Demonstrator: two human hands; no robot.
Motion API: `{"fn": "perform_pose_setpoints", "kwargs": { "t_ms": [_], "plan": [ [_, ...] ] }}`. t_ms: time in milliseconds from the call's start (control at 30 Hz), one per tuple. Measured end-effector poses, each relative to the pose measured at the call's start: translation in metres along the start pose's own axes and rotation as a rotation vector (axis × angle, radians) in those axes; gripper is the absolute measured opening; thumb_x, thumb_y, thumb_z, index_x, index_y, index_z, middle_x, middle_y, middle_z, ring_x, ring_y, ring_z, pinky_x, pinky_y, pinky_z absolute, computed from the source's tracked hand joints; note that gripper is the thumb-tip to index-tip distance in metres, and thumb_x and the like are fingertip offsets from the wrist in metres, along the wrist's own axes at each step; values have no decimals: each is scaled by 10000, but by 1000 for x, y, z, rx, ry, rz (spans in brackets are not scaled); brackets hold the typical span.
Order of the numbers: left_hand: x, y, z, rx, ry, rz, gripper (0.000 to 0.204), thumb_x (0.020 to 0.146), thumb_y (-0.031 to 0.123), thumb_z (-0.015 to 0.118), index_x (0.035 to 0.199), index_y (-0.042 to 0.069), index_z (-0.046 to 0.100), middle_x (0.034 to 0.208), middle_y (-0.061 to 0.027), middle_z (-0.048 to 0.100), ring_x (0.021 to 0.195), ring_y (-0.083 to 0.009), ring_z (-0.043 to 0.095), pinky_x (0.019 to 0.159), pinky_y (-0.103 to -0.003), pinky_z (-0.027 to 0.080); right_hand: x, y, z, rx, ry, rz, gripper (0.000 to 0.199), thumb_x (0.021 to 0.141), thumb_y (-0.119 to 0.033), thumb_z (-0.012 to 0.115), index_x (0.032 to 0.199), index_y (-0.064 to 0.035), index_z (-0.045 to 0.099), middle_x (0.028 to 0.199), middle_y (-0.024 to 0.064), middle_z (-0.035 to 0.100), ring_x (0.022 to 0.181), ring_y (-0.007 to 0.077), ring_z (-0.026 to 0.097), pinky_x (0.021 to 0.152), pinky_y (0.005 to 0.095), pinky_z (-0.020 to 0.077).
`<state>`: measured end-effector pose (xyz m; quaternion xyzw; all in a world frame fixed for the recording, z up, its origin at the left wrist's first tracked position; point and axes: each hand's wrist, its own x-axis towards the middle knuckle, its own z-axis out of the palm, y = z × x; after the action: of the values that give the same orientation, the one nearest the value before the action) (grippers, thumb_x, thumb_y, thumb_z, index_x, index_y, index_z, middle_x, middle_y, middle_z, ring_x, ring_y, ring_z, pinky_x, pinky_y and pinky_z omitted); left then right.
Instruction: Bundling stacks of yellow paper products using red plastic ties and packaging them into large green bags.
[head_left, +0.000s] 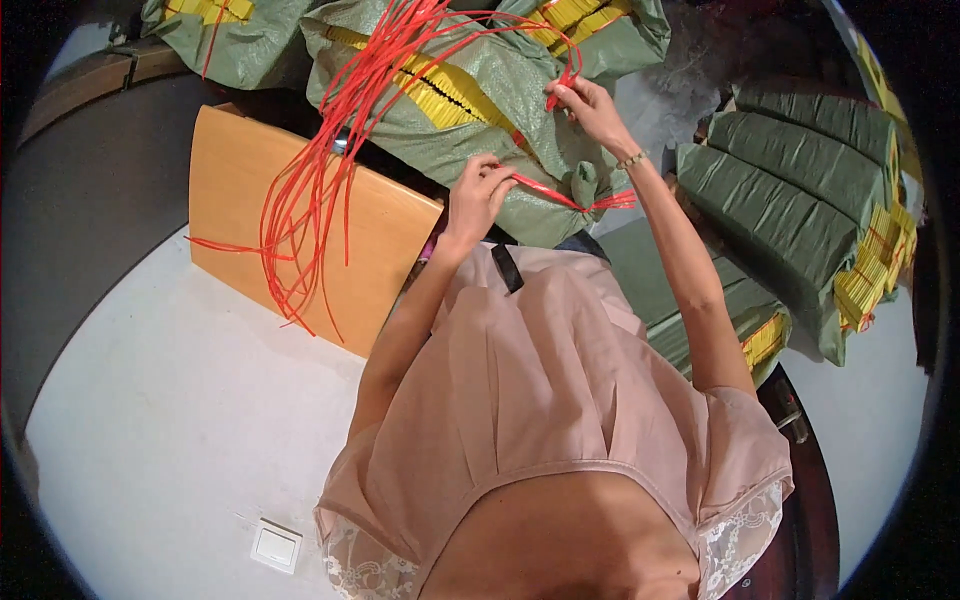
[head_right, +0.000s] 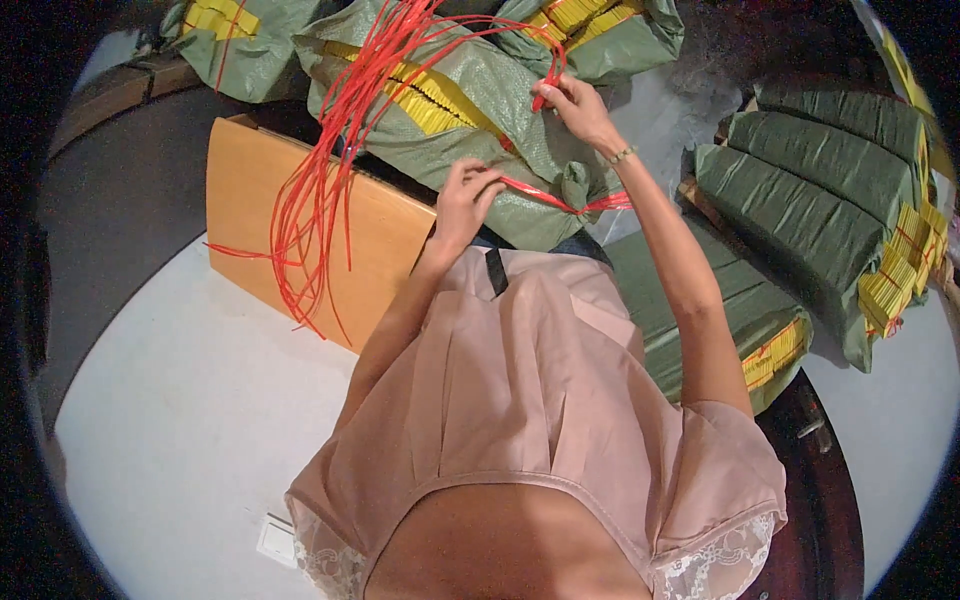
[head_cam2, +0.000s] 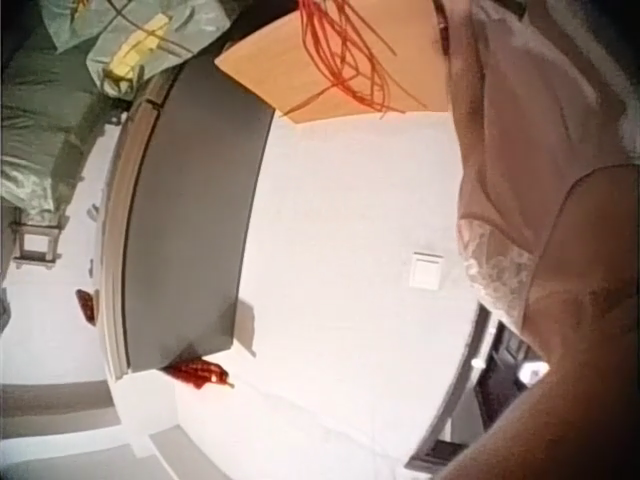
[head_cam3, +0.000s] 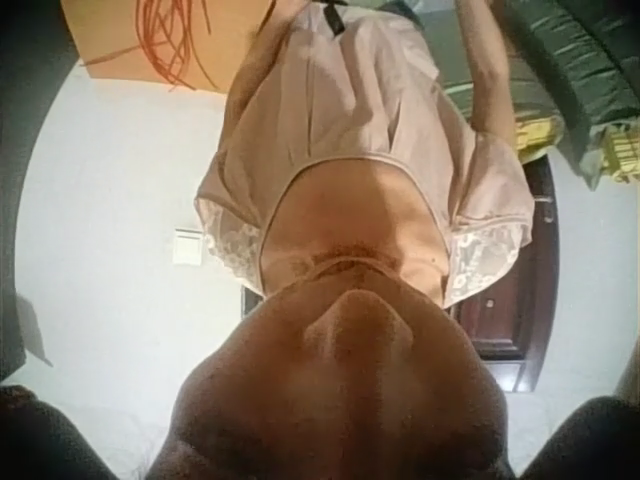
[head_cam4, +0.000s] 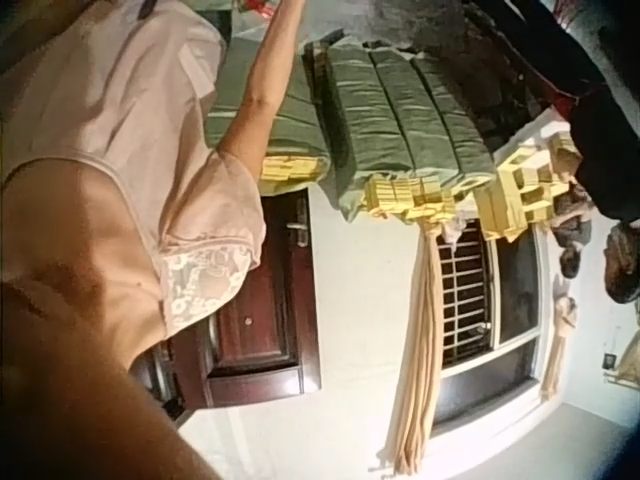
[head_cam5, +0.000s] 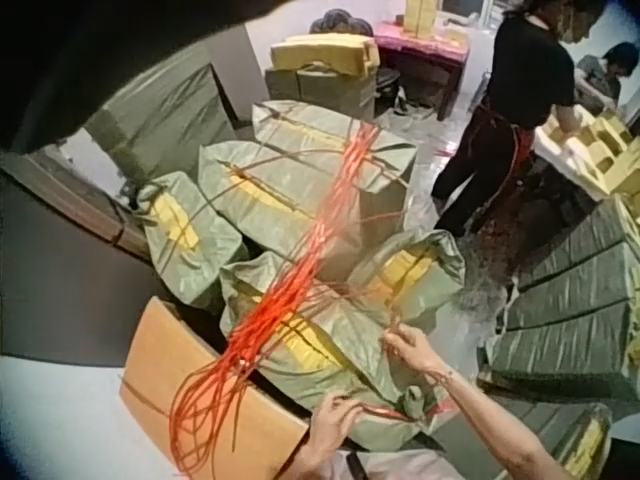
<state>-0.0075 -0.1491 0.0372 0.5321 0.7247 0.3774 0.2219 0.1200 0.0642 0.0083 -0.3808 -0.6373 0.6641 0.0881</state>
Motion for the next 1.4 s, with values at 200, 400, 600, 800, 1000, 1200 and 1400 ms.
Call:
{"fn": "perform_pose_setpoints", "kwargs": {
  "t_ms": [200,400,600,800,1000,1200,1400],
  "plan": [
    [-21,15,26,-250,-10,-639,360,668,302,755,838,11,630,698,-106,627,576,-152,604,557,-275,473,2,-5,14,-31,153,4,243,894,-269,511,898,-57,630,731,-58,574,663,20,481,567,179,389],
    [2,15,47,-590,129,-1053,284,758,270,683,783,-11,657,649,-73,636,501,-106,584,474,-223,471,9,17,8,9,266,-11,242,856,-261,559,800,-32,617,665,-22,584,587,45,514,547,208,430],
    [1,18,46,-731,185,-1126,319,790,279,655,891,-23,636,777,-94,649,533,-124,601,454,-215,475,7,12,12,134,369,0,262,877,-269,531,785,-33,597,660,-14,573,590,43,526,554,205,451],
    [1,14,49,-814,234,-1176,355,764,302,682,918,-13,629,808,-95,646,536,-131,603,445,-219,475,5,12,14,259,429,10,277,891,-283,507,782,-39,577,668,-20,558,588,47,522,531,203,449],
    [1,8,50,-862,223,-1207,365,745,331,698,895,4,632,798,-91,641,527,-131,597,447,-227,474,4,11,9,293,348,46,262,892,-293,506,834,-50,584,695,-26,550,610,45,508,547,202,442],
    [2,9,47,-838,191,-1231,365,747,340,696,887,9,632,791,-92,640,525,-126,594,448,-228,472,7,7,9,144,212,-5,263,876,-314,532,873,-58,595,730,-25,566,652,46,501,580,210,421],
    [3,10,45,-851,180,-1222,358,751,342,691,877,13,630,798,-92,641,514,-123,590,443,-227,472,12,-2,16,51,177,-38,277,859,-318,548,859,-56,636,742,-11,610,650,45,510,585,217,417]
  ]
}}
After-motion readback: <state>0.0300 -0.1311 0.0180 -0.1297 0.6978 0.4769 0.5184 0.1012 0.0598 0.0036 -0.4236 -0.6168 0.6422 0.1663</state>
